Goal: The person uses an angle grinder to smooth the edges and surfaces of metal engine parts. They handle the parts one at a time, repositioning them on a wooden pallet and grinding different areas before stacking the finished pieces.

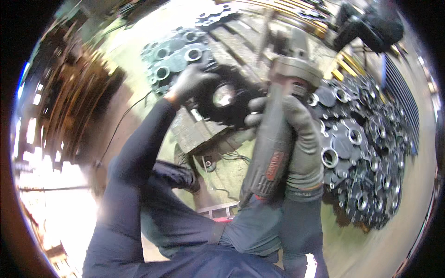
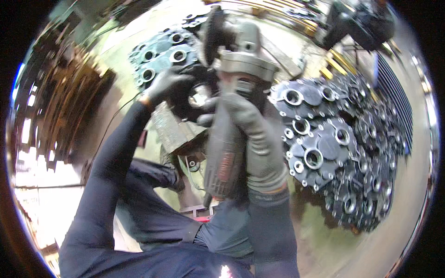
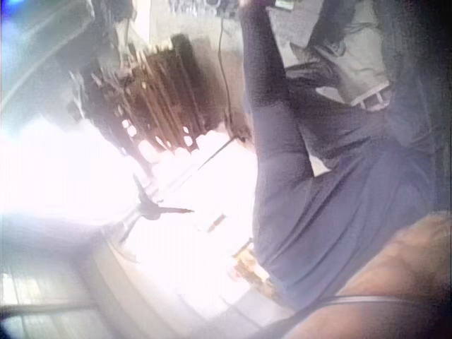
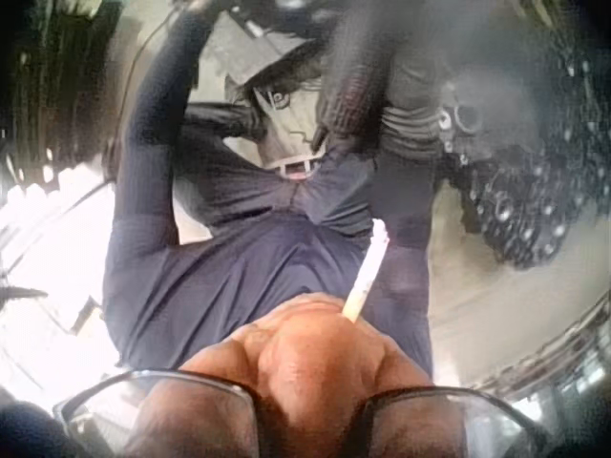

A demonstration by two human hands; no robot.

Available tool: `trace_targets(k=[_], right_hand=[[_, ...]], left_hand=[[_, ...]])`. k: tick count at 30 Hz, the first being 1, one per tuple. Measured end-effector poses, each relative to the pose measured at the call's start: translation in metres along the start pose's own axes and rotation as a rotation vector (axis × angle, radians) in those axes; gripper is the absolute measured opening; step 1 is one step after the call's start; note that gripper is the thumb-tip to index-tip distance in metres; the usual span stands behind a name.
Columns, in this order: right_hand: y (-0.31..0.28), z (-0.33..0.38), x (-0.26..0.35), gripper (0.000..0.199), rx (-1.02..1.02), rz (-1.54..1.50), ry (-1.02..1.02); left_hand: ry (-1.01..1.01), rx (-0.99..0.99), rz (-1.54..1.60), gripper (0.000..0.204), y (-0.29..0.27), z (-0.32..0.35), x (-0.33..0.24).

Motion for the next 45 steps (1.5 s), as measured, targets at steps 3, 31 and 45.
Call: trace_targets(k=[3,31,45], right_hand=[[0.011,-0.018,-0.028,0.066,0.015,0.012,0.005],[-0.042,-0.046,-0.037,0.062,-0.349,0.089,0.023],[-0.035,-0.042,-0.037,0.069,-0.238,0.052,0.037]], left_hand=[[-0.166,0.071,-0.117,0.038,-0.028,0.038,0.084],[-0.191,-0.041,-0.401,0.049,0.001,0.071,0.12],[0.262,0.027,-0.534,0.031,0.065,0.07,-0.086]])
Point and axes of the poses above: each hand's wrist, its own z-axis away from the middle knuckle, its own y-axis out of the palm, x = y × z, the point moved 9 cm from there along -z, towards the middle knuckle, and after that the axes turned 2 degrees about -y, right-handed, at the moved point
